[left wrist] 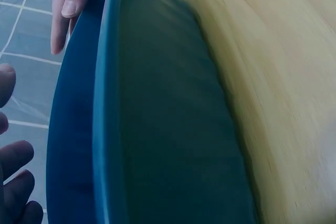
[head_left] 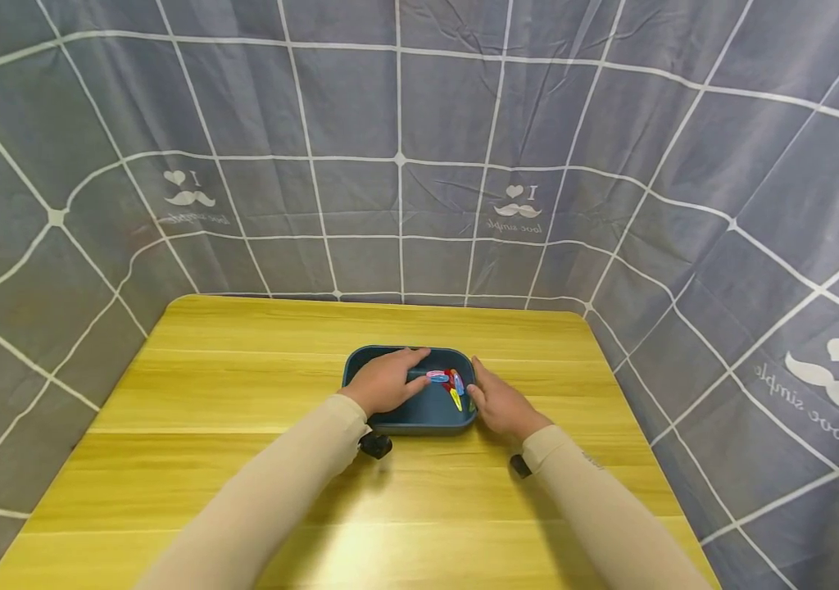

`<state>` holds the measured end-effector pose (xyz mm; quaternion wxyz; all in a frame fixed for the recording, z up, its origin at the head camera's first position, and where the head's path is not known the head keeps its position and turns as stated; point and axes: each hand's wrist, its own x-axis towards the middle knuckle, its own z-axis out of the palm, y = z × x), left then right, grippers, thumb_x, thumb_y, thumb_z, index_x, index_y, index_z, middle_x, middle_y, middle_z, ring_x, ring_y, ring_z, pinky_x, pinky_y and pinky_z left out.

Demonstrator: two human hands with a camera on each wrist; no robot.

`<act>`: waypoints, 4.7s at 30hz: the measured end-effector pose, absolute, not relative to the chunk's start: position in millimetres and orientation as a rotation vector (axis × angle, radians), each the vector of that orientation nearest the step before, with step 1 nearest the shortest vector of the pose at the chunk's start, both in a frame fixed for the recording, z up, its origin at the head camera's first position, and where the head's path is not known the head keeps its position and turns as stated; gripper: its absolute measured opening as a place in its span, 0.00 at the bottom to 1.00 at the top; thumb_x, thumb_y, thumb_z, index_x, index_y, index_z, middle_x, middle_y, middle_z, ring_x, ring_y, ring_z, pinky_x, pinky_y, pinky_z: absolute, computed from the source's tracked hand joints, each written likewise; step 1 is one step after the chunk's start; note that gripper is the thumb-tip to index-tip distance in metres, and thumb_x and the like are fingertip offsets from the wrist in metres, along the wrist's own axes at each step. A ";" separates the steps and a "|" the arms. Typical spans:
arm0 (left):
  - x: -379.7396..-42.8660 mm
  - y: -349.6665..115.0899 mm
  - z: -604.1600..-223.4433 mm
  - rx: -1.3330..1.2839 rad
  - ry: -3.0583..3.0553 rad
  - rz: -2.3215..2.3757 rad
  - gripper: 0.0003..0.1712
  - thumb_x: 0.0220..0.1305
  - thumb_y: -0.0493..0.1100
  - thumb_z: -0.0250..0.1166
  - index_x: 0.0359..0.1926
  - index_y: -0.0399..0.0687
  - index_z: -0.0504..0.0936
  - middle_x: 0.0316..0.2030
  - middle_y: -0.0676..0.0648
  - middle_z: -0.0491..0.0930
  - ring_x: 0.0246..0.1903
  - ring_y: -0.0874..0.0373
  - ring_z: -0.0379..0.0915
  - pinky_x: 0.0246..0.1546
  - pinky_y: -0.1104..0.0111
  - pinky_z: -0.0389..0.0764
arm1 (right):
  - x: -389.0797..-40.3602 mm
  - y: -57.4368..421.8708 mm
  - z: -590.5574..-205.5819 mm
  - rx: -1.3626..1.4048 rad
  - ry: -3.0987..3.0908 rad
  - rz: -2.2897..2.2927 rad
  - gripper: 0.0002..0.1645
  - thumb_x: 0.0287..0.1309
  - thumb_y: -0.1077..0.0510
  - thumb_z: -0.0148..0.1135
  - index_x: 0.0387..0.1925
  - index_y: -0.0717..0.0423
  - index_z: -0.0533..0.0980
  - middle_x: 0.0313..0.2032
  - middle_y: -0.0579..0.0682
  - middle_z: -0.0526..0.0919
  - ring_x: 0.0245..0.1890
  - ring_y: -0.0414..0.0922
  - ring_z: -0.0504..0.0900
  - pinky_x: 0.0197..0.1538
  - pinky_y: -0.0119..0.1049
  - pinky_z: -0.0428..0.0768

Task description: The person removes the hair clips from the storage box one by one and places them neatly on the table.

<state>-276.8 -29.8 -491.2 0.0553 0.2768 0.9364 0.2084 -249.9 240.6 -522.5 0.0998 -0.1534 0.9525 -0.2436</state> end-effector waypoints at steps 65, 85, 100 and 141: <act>-320.5 36.3 -530.2 0.800 2.711 0.439 0.18 0.68 0.37 0.71 0.55 0.61 0.91 0.52 0.57 0.89 0.47 0.61 0.83 0.54 0.66 0.83 | -236.1 230.7 -532.0 -0.503 2.952 -0.635 0.37 0.83 0.55 0.45 0.83 0.65 0.50 0.74 0.64 0.71 0.72 0.59 0.76 0.73 0.55 0.74; -318.1 42.4 -531.4 0.816 2.743 0.429 0.14 0.68 0.35 0.70 0.48 0.57 0.94 0.44 0.56 0.91 0.44 0.62 0.85 0.53 0.66 0.85 | -235.5 231.1 -536.6 -0.490 2.977 -0.589 0.36 0.83 0.54 0.45 0.83 0.65 0.51 0.72 0.65 0.74 0.70 0.59 0.77 0.72 0.55 0.75; -319.7 42.8 -531.9 0.792 2.756 0.457 0.11 0.71 0.37 0.68 0.43 0.57 0.93 0.39 0.57 0.90 0.39 0.63 0.81 0.53 0.66 0.85 | -235.5 230.3 -534.8 -0.507 2.989 -0.578 0.36 0.83 0.55 0.46 0.82 0.66 0.52 0.72 0.66 0.74 0.69 0.60 0.78 0.71 0.55 0.76; -334.4 20.4 -548.8 0.749 2.586 0.750 0.25 0.62 0.34 0.76 0.59 0.55 0.89 0.51 0.52 0.90 0.52 0.57 0.84 0.56 0.63 0.84 | -240.0 228.4 -533.6 -0.458 3.013 -0.566 0.37 0.82 0.53 0.46 0.83 0.63 0.52 0.70 0.64 0.76 0.68 0.58 0.79 0.70 0.55 0.77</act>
